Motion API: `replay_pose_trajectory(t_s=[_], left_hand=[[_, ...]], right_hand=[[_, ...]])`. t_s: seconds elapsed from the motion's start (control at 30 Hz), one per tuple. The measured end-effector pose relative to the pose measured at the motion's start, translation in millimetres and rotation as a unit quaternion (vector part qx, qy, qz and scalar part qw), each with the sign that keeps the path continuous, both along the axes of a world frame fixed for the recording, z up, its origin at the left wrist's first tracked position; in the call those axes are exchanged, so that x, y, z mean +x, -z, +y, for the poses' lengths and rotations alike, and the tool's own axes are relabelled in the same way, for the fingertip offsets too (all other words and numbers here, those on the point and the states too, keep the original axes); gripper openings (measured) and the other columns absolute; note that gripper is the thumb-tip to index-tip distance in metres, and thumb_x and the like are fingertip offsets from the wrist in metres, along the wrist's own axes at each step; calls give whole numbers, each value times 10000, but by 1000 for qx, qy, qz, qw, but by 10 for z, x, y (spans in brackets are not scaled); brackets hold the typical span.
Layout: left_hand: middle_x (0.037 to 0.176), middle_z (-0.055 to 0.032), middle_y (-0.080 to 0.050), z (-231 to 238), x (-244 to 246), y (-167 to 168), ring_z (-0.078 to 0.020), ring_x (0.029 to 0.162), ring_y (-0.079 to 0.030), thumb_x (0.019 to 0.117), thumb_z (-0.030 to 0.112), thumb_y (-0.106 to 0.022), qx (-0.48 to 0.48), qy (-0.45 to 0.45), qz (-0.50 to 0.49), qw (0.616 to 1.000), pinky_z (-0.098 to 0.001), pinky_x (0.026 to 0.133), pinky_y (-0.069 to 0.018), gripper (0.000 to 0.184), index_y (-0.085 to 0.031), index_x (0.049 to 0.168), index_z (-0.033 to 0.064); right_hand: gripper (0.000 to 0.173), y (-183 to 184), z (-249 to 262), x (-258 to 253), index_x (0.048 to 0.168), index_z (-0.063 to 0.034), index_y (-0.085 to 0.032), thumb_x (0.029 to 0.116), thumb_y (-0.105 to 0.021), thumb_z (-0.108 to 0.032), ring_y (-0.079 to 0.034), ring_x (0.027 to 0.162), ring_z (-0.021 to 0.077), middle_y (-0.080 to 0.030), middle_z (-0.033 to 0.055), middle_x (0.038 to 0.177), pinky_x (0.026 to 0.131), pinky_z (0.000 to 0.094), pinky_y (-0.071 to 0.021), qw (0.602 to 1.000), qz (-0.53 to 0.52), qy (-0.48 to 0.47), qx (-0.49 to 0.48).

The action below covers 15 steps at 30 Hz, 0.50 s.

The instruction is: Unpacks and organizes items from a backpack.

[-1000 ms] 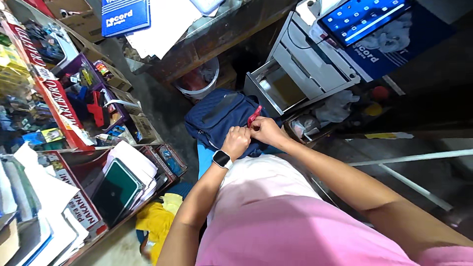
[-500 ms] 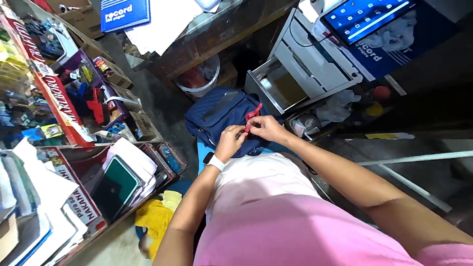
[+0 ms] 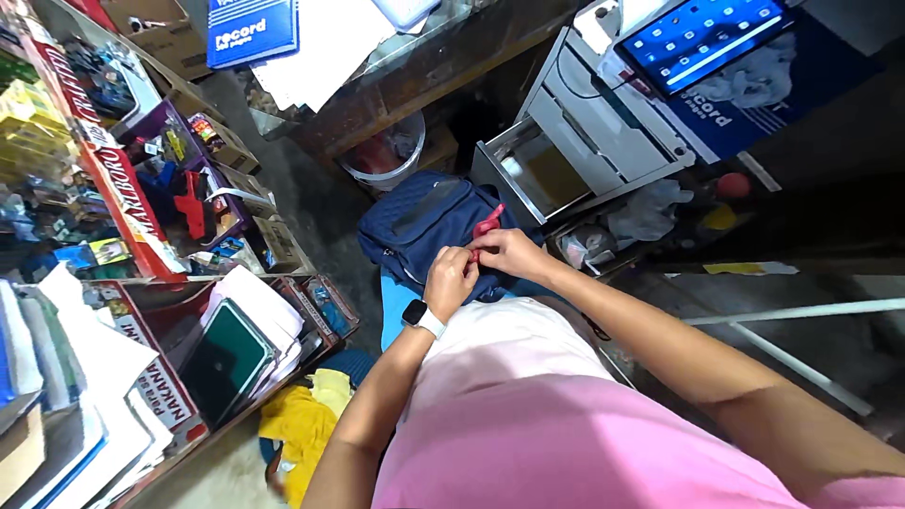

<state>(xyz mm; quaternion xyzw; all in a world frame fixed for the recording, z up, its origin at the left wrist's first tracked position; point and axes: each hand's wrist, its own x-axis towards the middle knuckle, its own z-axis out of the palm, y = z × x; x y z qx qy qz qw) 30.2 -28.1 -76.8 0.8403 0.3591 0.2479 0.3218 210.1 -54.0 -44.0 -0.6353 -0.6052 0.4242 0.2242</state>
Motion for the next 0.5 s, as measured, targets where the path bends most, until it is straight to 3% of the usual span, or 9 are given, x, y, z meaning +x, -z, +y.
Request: replay_pose_trajectory(t_s=[0.07,0.17,0.27,0.33,0.4,0.5], left_hand=[[993,-168,-736,1,-7,6,-302,987,-715,869,16,-678,11,6,4,1000,-402,914,-577,102,-728,933,-47],[992,-188,-731,3,8,-12,-328,970,-719,885,12,-655,46,41,34,998,-421,888,-586,117,-729,941,-60],[985,-185,-731,17,24,-35,-343,973,-716,887,23,-644,77,64,67,993,-463,849,-587,136,-745,953,-40],[962,-159,-730,54,11,-3,-329,971,-705,861,44,-662,84,67,60,992,-471,846,-571,125,-757,925,-6],[941,-133,-728,101,-17,47,-313,980,-691,839,56,-678,73,73,30,994,-464,877,-550,102,-759,886,16],[957,-116,-735,140,-33,53,-309,1017,-681,840,97,-678,55,75,45,995,-475,907,-526,109,-755,881,31]], right_hand=[[194,3,-23,36,1025,4,-781,934,-633,-81,-702,890,325,-719,188,912,839,480,-569,991,-62,-81,80],[210,33,-42,28,960,36,-758,951,-604,-106,-696,861,343,-694,196,870,809,488,-569,985,-96,-105,97],[228,-8,11,4,933,59,-742,971,-594,-110,-701,889,337,-721,212,889,860,503,-542,997,-58,-52,12],[223,-21,54,-6,910,53,-724,980,-611,-127,-658,805,288,-691,188,835,793,483,-515,998,-28,-12,-62],[213,38,86,0,968,38,-735,994,-613,-135,-649,782,225,-698,165,871,788,433,-536,990,16,27,-136],[199,97,113,-26,974,15,-739,993,-620,-143,-632,753,169,-693,128,869,759,388,-537,981,54,70,-172]])
